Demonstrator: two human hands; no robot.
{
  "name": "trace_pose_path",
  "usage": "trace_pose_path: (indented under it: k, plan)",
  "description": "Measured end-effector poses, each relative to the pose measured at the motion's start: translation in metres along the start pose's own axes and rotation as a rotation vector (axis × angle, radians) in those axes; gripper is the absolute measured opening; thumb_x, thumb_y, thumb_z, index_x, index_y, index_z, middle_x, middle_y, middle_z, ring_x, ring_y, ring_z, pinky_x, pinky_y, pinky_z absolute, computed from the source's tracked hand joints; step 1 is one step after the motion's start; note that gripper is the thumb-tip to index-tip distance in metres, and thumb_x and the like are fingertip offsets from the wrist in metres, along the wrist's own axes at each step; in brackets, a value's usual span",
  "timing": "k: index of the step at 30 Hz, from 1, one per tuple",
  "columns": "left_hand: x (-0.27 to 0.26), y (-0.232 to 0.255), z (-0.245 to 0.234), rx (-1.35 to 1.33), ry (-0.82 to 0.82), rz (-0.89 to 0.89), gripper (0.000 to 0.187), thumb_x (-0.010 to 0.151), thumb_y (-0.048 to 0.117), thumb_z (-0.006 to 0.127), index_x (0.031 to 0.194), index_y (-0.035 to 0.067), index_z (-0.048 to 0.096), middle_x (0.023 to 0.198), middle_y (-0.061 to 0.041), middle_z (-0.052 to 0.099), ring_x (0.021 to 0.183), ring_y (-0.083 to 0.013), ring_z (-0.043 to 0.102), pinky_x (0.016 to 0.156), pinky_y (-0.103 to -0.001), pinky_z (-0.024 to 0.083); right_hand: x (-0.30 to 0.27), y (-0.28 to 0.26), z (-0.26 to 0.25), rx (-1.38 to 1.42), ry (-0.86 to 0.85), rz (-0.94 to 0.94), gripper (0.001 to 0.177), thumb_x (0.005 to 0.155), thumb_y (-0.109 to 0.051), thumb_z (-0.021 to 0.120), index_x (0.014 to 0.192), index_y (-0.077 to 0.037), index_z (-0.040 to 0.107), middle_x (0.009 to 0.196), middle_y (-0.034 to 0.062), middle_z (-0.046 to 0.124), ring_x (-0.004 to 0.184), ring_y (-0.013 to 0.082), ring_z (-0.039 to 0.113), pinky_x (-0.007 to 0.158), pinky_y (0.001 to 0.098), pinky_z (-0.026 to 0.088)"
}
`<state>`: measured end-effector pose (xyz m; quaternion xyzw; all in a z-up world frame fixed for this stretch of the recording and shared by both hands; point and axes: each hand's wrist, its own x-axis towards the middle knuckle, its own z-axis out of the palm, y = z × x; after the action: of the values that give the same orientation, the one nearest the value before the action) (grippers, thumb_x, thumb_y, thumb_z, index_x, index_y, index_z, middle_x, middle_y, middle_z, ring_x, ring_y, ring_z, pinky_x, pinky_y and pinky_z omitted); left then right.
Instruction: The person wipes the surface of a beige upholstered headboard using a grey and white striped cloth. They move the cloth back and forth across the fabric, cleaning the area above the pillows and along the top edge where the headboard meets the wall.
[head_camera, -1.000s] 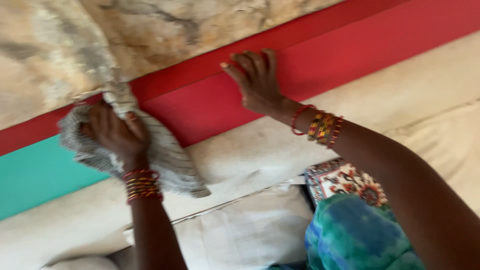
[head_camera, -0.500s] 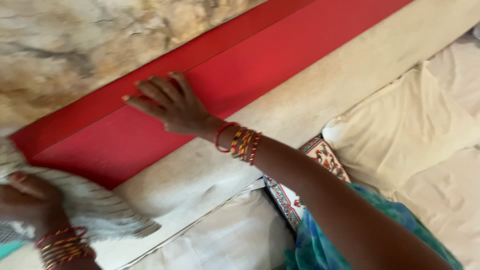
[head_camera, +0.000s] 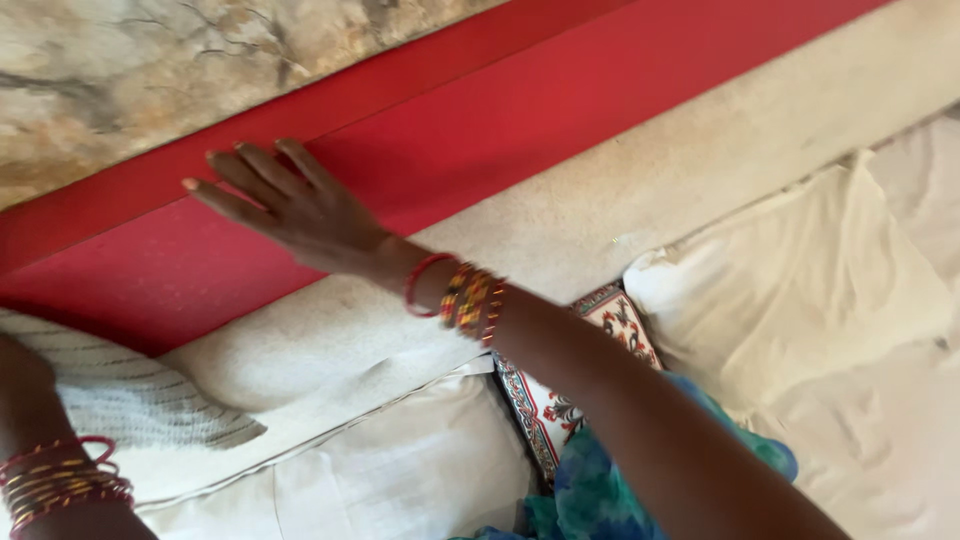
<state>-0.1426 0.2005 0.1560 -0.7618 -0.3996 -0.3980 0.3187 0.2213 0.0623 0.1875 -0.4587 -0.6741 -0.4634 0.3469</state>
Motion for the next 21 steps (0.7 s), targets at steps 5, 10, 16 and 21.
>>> trace_pose_path:
  k: [5, 10, 16, 21]
  plan:
    - [0.000, 0.015, -0.045, 0.029, -0.022, -0.062, 0.029, 0.114, 0.017, 0.048, 0.112, -0.007, 0.064, 0.102, -0.024, 0.068, 0.096, -0.0398, 0.065, 0.085, -0.049, 0.049, -0.026, 0.146, -0.048, 0.305, -0.198, -0.182, 0.065, 0.092, -0.005, 0.061, 0.155, -0.008, 0.044, 0.144, 0.0113, 0.056, 0.136, 0.0325, 0.056, 0.113, 0.0471, 0.048]
    - [0.033, 0.036, -0.073, 0.081, -0.050, -0.225, 0.025, 0.113, 0.014, 0.052, 0.109, -0.007, 0.064, 0.098, -0.024, 0.069, 0.090, -0.0392, 0.067, 0.079, -0.046, 0.053, -0.060, 0.181, -0.060, -0.087, 0.005, -0.144, 0.058, 0.100, -0.007, 0.060, 0.155, -0.011, 0.044, 0.142, 0.0142, 0.055, 0.131, 0.0304, 0.054, 0.111, 0.0481, 0.044]
    - [0.098, 0.185, -0.078, -0.089, -0.228, -0.118, 0.022, 0.105, 0.018, 0.061, 0.099, -0.002, 0.068, 0.097, -0.021, 0.070, 0.084, -0.0388, 0.067, 0.075, -0.050, 0.052, -0.070, 0.187, -0.047, 0.031, 0.028, -0.153, 0.063, 0.097, -0.003, 0.063, 0.157, -0.008, 0.044, 0.145, 0.0166, 0.054, 0.133, 0.0327, 0.052, 0.112, 0.0483, 0.043]
    - [0.150, 0.339, -0.087, -0.257, -0.251, -0.121, 0.026, 0.103, 0.023, 0.065, 0.099, -0.002, 0.070, 0.101, -0.020, 0.071, 0.083, -0.0387, 0.069, 0.076, -0.051, 0.054, -0.066, 0.177, -0.055, 0.210, -0.023, -0.057, 0.076, 0.078, 0.000, 0.067, 0.151, -0.007, 0.047, 0.144, 0.0183, 0.051, 0.133, 0.0352, 0.048, 0.113, 0.0514, 0.038]
